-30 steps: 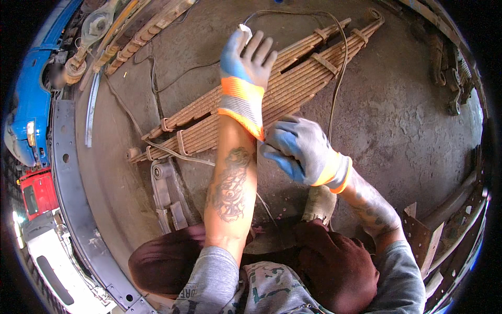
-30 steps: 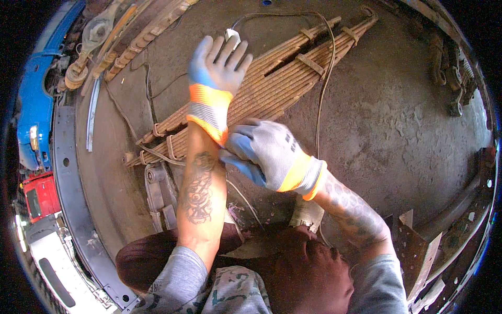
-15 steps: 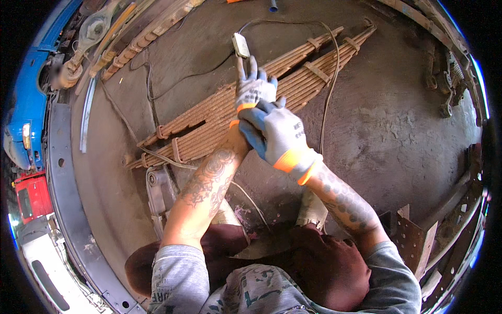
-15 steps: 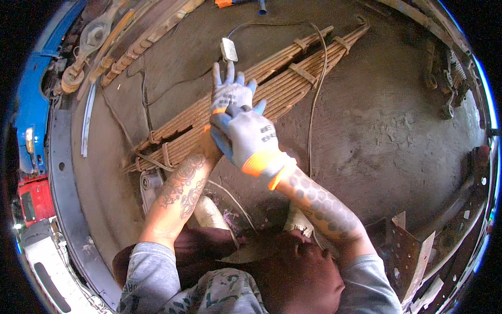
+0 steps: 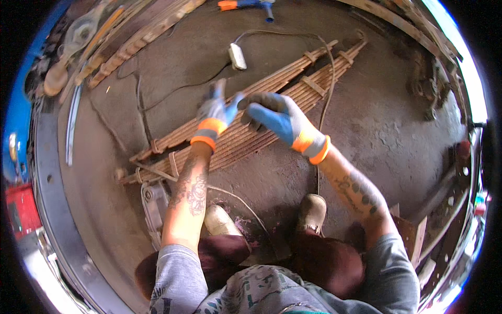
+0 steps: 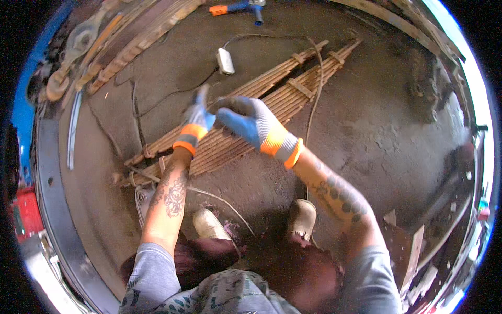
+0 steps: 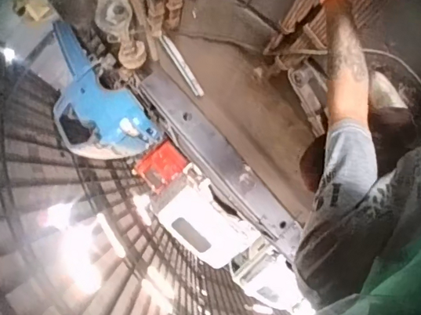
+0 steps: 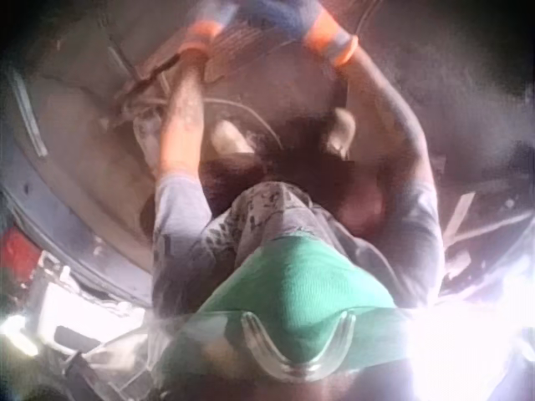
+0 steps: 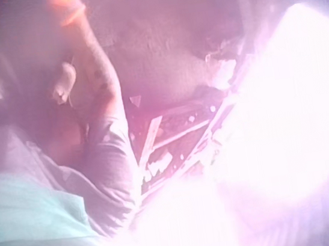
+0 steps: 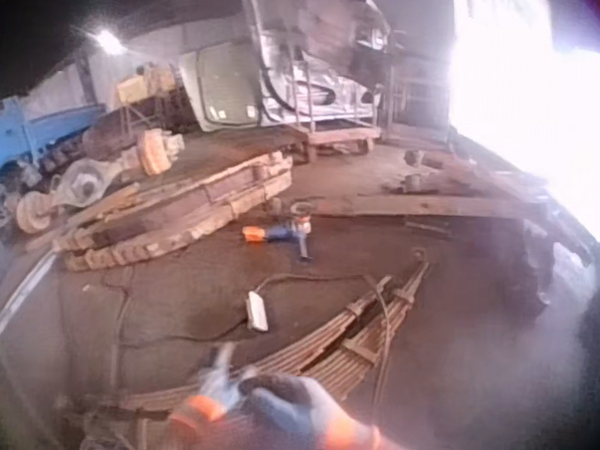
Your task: The person puts on work gloves and uses an angle grinder to grind a bundle of rusty metal rods lying on the floor. The person holds the rods with one hand while operating the grinder with the other, creating sparks as the tool removes rust from the surface.
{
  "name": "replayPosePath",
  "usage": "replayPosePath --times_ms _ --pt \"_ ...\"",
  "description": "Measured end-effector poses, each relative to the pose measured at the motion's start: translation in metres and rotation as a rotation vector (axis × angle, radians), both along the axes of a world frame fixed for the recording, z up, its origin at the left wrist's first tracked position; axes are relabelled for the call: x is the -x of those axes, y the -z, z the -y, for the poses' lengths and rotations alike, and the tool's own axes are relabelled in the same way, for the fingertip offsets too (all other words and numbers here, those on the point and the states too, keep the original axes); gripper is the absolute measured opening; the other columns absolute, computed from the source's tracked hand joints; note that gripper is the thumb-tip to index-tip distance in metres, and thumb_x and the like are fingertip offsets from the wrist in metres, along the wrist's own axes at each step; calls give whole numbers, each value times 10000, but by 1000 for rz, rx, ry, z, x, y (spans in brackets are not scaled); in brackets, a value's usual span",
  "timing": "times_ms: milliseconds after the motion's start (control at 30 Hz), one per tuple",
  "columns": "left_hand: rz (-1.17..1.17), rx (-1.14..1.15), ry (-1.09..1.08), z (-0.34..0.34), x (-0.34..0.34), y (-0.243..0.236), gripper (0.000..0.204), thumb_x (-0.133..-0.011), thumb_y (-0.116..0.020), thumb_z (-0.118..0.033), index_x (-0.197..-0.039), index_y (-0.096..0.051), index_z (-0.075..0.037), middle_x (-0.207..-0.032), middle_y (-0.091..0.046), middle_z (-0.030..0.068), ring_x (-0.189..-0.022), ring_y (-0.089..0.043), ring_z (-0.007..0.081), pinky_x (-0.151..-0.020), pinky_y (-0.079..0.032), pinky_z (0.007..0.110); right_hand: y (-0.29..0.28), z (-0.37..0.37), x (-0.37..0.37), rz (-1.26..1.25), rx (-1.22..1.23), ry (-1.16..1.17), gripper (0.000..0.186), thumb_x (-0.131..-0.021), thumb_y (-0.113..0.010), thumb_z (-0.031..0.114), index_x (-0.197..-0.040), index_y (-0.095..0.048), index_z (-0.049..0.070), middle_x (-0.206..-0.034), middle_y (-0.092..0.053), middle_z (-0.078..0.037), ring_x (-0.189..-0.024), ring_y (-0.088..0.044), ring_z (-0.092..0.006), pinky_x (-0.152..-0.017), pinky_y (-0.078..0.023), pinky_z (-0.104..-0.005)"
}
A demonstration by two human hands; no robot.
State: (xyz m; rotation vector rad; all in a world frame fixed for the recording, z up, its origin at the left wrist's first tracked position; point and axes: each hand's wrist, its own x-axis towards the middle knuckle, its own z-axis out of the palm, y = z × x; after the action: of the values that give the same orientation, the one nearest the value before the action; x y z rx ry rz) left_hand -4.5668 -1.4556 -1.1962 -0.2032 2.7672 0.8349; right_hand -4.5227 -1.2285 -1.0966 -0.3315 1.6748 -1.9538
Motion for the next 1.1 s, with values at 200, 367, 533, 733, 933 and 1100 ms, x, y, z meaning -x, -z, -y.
replayPosePath --times_ms 200,367,533,733,933,1100 --pt "-318 191 -70 20 -9 49 675 -989 -578 -648 -1327 -691 -75 -1339 -688 209 -1315 -592 437 -1142 -397 622 6 -37 99 338 -117 159 428 -1091 -590 321 -1334 -684 -19 -1077 -772 -111 -905 -729 -182 -791 -605 -331" --pt "-423 317 -174 22 -18 45 428 -971 -661 -511 -1075 -753 -106 -1176 -767 122 -1219 -644 351 -1096 -398 615 79 -45 246 -386 -513 35 381 -1011 -703 226 -1313 -680 -4 -1144 -769 -142 -970 -758 -263 -833 -614 -374" --pt "-349 161 -140 -27 1 41 554 -958 -657 -536 -1312 -686 -110 -1339 -690 205 -1262 -619 418 -1107 -387 631 216 -120 433 -338 -1273 730 221 -1040 -610 243 -1173 -690 85 -1009 -763 -109 -902 -764 -249 -756 -598 -431" --pt "-259 268 -164 15 -5 40 760 -952 -643 -568 -1560 -500 -135 -1426 -633 238 -1334 -567 467 -1121 -369 644 232 -36 426 -572 -1543 384 178 -1043 -591 242 -1143 -683 126 -1027 -750 -100 -967 -742 -239 -795 -568 -415" --pt "-294 166 -175 14 -7 47 788 -976 -613 -557 -1616 -441 -130 -1475 -623 200 -1329 -582 442 -1126 -373 616 206 -84 391 -582 -1387 413 202 -1043 -599 228 -1196 -674 119 -1098 -737 -100 -1041 -711 -239 -865 -541 -401" --pt "-302 286 -143 7 1 44 781 -988 -581 -581 -1610 -442 -129 -1438 -636 231 -1302 -600 451 -1125 -371 630 180 -127 338 -528 -1252 467 231 -1044 -606 217 -1240 -666 112 -1157 -726 -100 -1103 -686 -238 -924 -519 -389"
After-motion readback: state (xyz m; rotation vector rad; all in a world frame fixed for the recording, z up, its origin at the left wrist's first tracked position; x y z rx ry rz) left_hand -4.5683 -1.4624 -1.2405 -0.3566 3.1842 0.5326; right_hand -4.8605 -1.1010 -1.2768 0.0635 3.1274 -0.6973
